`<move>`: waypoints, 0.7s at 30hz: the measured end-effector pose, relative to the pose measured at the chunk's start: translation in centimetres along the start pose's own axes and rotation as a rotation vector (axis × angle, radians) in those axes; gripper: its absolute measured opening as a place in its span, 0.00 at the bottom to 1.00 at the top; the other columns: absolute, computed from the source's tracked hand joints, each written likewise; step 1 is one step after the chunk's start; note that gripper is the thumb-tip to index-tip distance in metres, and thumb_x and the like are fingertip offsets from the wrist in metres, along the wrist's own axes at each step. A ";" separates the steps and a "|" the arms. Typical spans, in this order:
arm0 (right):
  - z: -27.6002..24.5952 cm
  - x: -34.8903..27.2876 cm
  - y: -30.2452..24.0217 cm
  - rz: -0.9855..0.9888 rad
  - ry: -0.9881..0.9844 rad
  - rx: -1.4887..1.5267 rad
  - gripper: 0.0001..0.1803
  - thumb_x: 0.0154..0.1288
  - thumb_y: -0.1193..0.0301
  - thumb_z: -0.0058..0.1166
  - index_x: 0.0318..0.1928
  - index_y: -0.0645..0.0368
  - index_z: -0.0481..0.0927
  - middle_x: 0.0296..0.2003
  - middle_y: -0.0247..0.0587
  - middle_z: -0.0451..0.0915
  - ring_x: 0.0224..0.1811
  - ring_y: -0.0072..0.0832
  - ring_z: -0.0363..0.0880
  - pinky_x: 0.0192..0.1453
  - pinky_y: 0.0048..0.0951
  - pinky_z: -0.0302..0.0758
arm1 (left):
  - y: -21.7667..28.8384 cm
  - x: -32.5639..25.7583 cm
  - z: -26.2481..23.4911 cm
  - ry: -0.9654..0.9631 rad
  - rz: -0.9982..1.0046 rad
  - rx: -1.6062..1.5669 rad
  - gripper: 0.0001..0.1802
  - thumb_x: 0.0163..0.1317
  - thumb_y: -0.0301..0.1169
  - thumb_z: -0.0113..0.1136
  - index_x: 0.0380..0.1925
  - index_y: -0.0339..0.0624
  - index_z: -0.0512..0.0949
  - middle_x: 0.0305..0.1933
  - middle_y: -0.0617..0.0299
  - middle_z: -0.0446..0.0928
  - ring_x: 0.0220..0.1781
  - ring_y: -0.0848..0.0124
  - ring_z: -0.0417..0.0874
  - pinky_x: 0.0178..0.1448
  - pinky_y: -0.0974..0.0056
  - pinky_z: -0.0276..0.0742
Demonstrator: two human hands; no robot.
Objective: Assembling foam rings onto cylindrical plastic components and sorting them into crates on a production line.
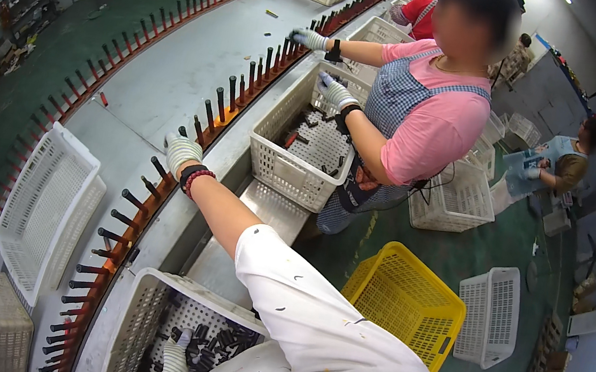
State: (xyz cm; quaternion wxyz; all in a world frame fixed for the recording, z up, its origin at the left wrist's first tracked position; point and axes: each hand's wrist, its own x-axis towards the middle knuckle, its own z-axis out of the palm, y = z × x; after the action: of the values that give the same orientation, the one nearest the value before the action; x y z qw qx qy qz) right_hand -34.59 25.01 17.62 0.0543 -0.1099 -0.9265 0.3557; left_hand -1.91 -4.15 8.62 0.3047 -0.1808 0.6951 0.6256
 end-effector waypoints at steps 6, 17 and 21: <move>2.7 -6.4 -1.2 -0.068 0.246 0.122 0.19 0.61 0.70 0.48 0.53 0.56 0.71 0.46 0.56 0.77 0.48 0.51 0.76 0.51 0.43 0.73 | 1.3 -1.7 -1.1 -0.073 -0.120 -0.369 0.17 0.57 0.47 0.64 0.35 0.48 0.74 0.25 0.69 0.71 0.22 0.77 0.69 0.21 0.71 0.64; 1.2 -27.8 -4.6 -0.637 -0.590 0.375 0.16 0.54 0.72 0.58 0.45 0.63 0.78 0.54 0.51 0.70 0.54 0.45 0.71 0.56 0.37 0.73 | 5.4 0.1 0.4 0.123 0.894 0.619 0.25 0.54 0.32 0.61 0.53 0.41 0.68 0.46 0.51 0.76 0.46 0.57 0.79 0.48 0.57 0.76; 0.3 -26.7 -4.5 -0.543 -0.539 0.570 0.12 0.60 0.72 0.56 0.43 0.64 0.80 0.51 0.46 0.74 0.49 0.29 0.75 0.50 0.27 0.76 | 8.5 0.0 2.4 -0.377 0.094 -0.944 0.22 0.59 0.56 0.56 0.44 0.54 0.71 0.24 0.72 0.69 0.19 0.82 0.63 0.19 0.77 0.57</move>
State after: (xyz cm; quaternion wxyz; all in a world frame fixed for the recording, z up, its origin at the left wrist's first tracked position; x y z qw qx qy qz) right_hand -9.49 15.11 19.76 -0.0692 0.2514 -0.7685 0.5844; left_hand -6.82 -0.51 15.04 0.2816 -0.1514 0.2770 0.9061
